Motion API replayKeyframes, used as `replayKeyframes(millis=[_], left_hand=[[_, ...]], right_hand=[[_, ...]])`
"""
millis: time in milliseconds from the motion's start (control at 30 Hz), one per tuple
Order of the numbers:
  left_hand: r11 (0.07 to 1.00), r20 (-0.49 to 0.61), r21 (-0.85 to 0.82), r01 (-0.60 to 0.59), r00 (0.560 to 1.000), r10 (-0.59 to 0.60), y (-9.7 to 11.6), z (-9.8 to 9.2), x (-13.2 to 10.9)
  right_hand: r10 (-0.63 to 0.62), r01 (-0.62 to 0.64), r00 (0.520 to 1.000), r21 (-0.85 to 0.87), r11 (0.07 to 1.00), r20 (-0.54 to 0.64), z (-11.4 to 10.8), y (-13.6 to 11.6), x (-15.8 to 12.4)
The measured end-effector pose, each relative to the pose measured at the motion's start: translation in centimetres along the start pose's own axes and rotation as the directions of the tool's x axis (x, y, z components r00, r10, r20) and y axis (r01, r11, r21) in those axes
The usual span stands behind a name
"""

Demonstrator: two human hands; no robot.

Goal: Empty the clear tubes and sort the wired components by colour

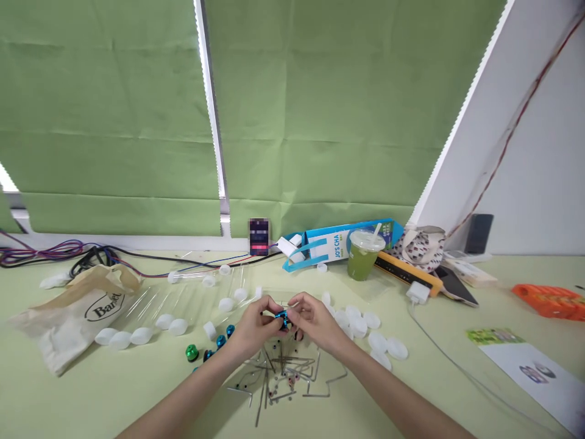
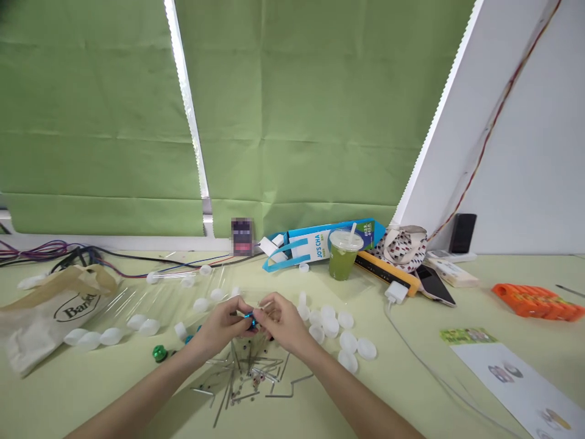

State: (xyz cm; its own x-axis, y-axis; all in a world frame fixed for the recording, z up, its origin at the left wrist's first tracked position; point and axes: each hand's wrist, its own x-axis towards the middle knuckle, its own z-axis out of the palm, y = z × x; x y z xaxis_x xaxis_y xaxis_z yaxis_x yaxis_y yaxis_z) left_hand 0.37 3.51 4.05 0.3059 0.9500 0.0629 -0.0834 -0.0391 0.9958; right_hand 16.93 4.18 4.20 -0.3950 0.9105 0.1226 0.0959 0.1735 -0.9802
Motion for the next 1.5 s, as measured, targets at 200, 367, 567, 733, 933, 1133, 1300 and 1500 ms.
replayKeyframes(millis=[200,367,567,733,933,1133,1300,1500], left_hand=[[1.000,-0.023,0.010,-0.004,1.000,0.004,0.18,-0.37,0.10],[0.999,-0.001,0.032,-0.024,1.000,0.024,-0.03,-0.57,0.20],[1.000,-0.021,0.017,-0.024,0.999,0.024,-0.19,-0.57,0.23],[1.000,-0.047,0.005,-0.016,0.999,0.016,-0.04,-0.43,0.28],[1.000,-0.033,0.012,-0.027,0.999,0.027,-0.01,-0.38,0.26],[1.000,-0.043,0.011,-0.012,0.999,0.013,-0.02,-0.32,0.19],[0.999,-0.037,0.008,-0.032,0.999,0.032,-0.17,-0.44,0.23],[0.999,-0.020,0.034,-0.034,0.999,0.035,-0.47,-0.41,0.29]], right_hand=[[-0.081,0.080,0.996,-0.033,0.996,-0.021,0.22,-0.19,0.15],[-0.012,0.014,1.000,-0.067,0.998,0.027,0.26,-0.52,0.14],[0.041,-0.042,0.999,-0.047,0.998,-0.021,0.43,-0.30,0.29],[-0.072,0.072,0.997,-0.034,0.997,-0.006,0.54,-0.43,0.20],[0.017,-0.017,1.000,-0.029,0.999,0.014,0.45,-0.18,0.34],[0.014,-0.015,1.000,-0.012,1.000,-0.022,0.35,-0.58,0.24],[-0.072,0.072,0.997,-0.053,0.996,0.005,0.19,-0.57,0.16],[-0.033,0.034,0.999,-0.034,0.999,0.036,0.35,-0.65,0.13]])
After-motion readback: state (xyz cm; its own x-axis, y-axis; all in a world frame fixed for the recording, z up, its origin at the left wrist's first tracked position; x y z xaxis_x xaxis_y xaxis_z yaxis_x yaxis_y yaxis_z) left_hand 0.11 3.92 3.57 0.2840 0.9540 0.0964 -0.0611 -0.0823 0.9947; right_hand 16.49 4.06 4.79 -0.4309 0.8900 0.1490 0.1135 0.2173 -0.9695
